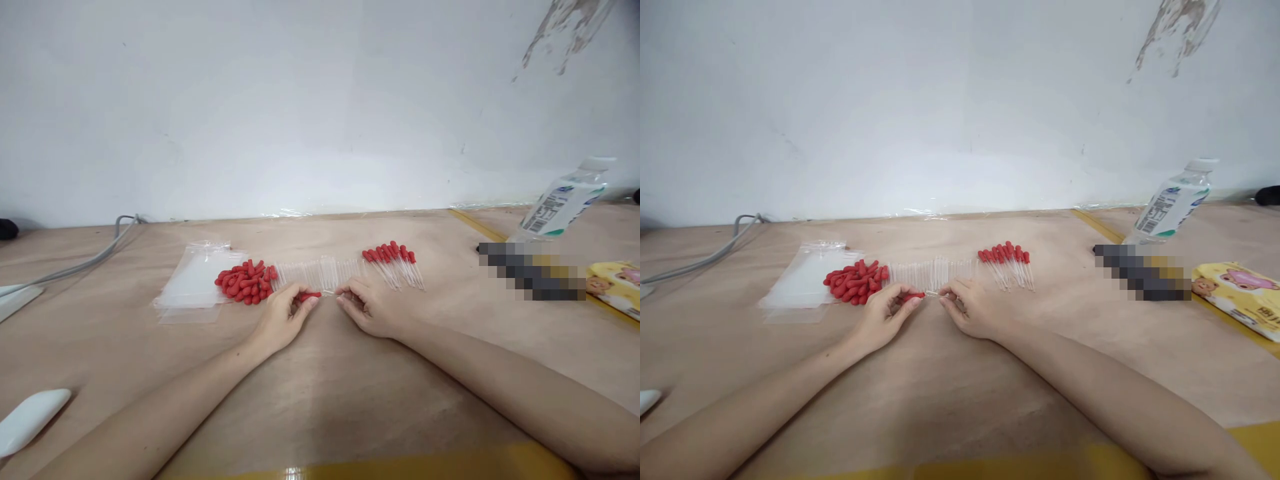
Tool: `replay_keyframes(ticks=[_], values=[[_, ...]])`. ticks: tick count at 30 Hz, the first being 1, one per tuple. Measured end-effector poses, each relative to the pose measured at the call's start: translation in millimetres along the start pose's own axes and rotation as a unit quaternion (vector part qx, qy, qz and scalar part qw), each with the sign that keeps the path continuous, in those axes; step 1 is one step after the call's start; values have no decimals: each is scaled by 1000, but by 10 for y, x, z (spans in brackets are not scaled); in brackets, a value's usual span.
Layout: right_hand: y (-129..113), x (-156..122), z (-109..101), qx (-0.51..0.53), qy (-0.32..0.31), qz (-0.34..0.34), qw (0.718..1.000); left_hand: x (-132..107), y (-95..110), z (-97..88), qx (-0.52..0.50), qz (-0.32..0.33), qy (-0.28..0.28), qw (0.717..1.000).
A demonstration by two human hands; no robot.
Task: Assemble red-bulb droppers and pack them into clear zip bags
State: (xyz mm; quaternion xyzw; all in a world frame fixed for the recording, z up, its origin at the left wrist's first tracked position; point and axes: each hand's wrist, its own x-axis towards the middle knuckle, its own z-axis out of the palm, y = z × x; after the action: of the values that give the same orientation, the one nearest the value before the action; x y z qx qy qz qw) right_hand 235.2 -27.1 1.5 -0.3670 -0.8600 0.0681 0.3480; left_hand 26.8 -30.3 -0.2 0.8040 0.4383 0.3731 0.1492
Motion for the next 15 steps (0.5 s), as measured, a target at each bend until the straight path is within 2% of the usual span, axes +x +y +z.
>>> replay_keyframes(ticks=[5, 15], values=[[-42, 16, 8, 14, -15, 8, 1000, 4, -18, 15, -33, -19, -3, 999], [-2, 40, 3, 52, -61, -20, 997, -11, -99, 57, -79, -20, -29, 996]])
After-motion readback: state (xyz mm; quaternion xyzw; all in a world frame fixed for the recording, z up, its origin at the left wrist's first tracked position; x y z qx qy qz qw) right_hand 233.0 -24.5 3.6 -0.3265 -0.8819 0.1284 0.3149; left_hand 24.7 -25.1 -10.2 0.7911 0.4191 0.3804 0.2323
